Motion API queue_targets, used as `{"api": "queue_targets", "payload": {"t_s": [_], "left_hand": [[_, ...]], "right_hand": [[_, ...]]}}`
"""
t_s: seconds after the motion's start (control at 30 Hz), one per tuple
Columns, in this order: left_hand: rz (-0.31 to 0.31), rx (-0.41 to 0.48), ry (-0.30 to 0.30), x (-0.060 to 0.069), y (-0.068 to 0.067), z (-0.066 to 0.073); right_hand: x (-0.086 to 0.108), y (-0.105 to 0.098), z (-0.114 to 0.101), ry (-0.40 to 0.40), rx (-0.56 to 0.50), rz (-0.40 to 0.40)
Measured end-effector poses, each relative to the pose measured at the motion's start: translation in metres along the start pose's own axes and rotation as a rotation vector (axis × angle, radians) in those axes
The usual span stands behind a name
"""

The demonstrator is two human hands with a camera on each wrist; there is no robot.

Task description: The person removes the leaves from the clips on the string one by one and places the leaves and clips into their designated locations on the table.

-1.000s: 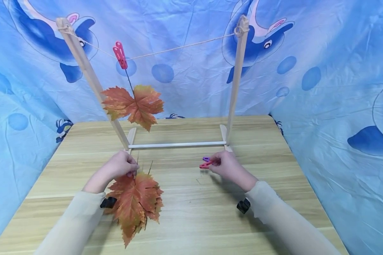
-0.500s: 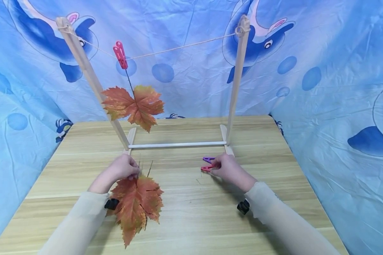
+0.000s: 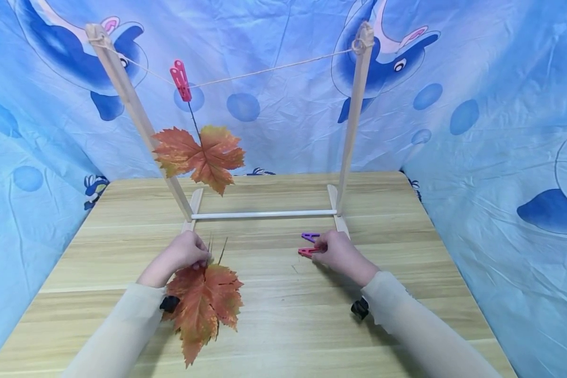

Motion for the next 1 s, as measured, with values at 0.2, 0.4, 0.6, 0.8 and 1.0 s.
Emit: {"api": "queue_targets", "payload": {"t_s": [0.2, 0.4, 0.6, 0.8, 1.0], "left_hand": [[0.002, -0.010, -0.004, 0.000, 0.002, 0.000], [0.010, -0.013, 0.006, 0.000, 0.001, 0.000], [0.013, -0.007, 0.011, 0.002, -0.001, 0.001], [0.029, 0.006, 0.010, 0.007, -0.006, 0.005], [0.109, 0.037, 0.069, 0.011, -0.015, 0.009]], "right_hand": [[0.000, 0.001, 0.003, 0.001, 0.013, 0.003], [0.000, 0.001, 0.004, -0.015, 0.029, 0.002], [0.000, -0.001, 0.004, -0.018, 0.007, -0.006], [-0.001, -0.006, -0.003, -0.006, 0.005, -0.003], [0.001, -0.012, -0.014, -0.041, -0.020, 0.022]]}}
Point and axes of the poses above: each hand's wrist, its own x-axis away from the middle knuckle, its own y-axis out of the palm, z = x × y, the point moved 2 cm from there along -x, towards the middle knuckle, and after that the axes turned 15 degrees about -x, right-handed, at the moved point
